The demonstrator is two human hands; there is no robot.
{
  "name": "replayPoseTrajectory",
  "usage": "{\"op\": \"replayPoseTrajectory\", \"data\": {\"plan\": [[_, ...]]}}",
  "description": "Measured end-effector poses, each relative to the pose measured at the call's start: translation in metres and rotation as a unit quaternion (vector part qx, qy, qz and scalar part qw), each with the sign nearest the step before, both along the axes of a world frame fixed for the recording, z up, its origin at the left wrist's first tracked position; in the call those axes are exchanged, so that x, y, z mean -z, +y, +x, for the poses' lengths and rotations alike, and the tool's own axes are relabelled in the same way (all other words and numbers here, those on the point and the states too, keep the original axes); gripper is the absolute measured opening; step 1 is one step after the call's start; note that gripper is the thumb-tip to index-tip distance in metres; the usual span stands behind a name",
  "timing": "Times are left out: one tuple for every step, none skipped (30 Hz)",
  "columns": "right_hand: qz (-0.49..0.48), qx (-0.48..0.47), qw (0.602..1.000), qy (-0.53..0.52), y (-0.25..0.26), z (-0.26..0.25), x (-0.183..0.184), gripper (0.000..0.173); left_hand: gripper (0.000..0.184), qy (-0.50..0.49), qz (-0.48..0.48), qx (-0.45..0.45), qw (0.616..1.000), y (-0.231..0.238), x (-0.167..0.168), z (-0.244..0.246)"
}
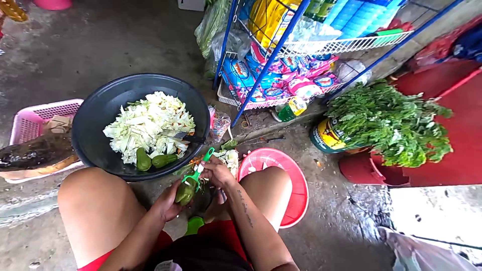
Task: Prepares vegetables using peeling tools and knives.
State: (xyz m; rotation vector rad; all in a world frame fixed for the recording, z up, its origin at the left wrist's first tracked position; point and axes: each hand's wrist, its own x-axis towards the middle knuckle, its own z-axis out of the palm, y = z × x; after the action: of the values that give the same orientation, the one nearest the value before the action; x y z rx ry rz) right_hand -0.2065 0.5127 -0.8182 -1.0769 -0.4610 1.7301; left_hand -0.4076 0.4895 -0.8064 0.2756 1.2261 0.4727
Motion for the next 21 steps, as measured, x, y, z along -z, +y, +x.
{"op": "replayPoseTrajectory", "data": {"plan": [[-0.014,0.034,0.999,-0.026,0.007,0.006,0.006,0.02,0.045,-0.002,0.001,0.003,1.0,0.0,0.0,-0.001],[-0.023,0.068,0.995,-0.076,0.014,0.014,0.014,0.026,0.045,-0.005,0.001,0.005,1.0,0.0,-0.001,-0.002],[-0.022,0.091,0.984,-0.149,0.02,0.023,0.022,0.035,0.045,-0.01,0.001,0.01,1.0,0.0,-0.003,-0.004],[-0.015,0.107,0.971,-0.215,0.024,0.03,0.025,0.039,0.046,-0.018,-0.001,0.013,1.0,0.0,-0.006,-0.005],[0.003,0.118,0.959,-0.259,0.025,0.033,0.023,0.042,0.047,-0.025,-0.008,0.012,1.0,0.001,-0.008,-0.006],[0.032,0.123,0.951,-0.282,0.022,0.031,0.015,0.044,0.048,-0.032,-0.015,0.005,0.999,0.003,-0.009,-0.007],[0.063,0.123,0.949,-0.282,0.017,0.026,0.003,0.043,0.048,-0.037,-0.019,-0.009,0.999,0.005,-0.008,-0.008],[0.087,0.12,0.955,-0.257,0.009,0.019,-0.009,0.041,0.048,-0.039,-0.02,-0.023,0.999,0.005,-0.007,-0.008],[0.099,0.112,0.966,-0.212,0.0,0.011,-0.019,0.038,0.048,-0.041,-0.018,-0.033,0.998,0.005,-0.005,-0.008],[0.096,0.094,0.978,-0.162,-0.007,0.003,-0.026,0.033,0.048,-0.042,-0.014,-0.039,0.998,0.005,-0.004,-0.007],[0.085,0.067,0.987,-0.12,-0.015,-0.004,-0.029,0.029,0.05,-0.043,-0.01,-0.042,0.998,0.004,-0.004,-0.007],[0.072,0.038,0.993,-0.089,-0.021,-0.009,-0.031,0.028,0.05,-0.041,-0.007,-0.046,0.998,0.003,-0.004,-0.006],[0.059,0.013,0.996,-0.063,-0.026,-0.015,-0.031,0.027,0.049,-0.039,-0.004,-0.051,0.998,0.003,-0.005,-0.005],[0.05,-0.003,0.998,-0.038,-0.029,-0.018,-0.029,0.024,0.048,-0.037,-0.004,-0.056,0.998,0.003,-0.005,-0.005],[0.042,-0.01,0.999,-0.016,-0.03,-0.021,-0.026,0.022,0.047,-0.034,-0.002,-0.061,0.998,0.002,-0.004,-0.005],[0.036,-0.013,0.999,0.001,-0.029,-0.021,-0.022,0.021,0.047,-0.033,0.003,-0.063,0.997,0.001,-0.004,-0.005],[0.03,-0.008,0.999,0.013,-0.026,-0.02,-0.018,0.02,0.046,-0.032,0.008,-0.061,0.998,-0.001,-0.005,-0.006],[0.024,0.006,1.0,0.013,-0.02,-0.017,-0.012,0.021,0.046,-0.034,0.009,-0.053,0.998,-0.002,-0.006,-0.007],[0.016,0.035,0.999,-0.009,-0.013,-0.011,-0.005,0.022,0.047,-0.043,0.007,-0.041,0.998,-0.003,-0.007,-0.009],[0.012,0.07,0.995,-0.068,-0.003,-0.002,0.005,0.025,0.048,-0.055,0.001,-0.026,0.998,-0.004,-0.007,-0.011],[0.012,0.09,0.979,-0.182,0.006,0.01,0.016,0.032,0.048,-0.065,-0.006,-0.015,0.998,-0.005,-0.006,-0.012]]}}
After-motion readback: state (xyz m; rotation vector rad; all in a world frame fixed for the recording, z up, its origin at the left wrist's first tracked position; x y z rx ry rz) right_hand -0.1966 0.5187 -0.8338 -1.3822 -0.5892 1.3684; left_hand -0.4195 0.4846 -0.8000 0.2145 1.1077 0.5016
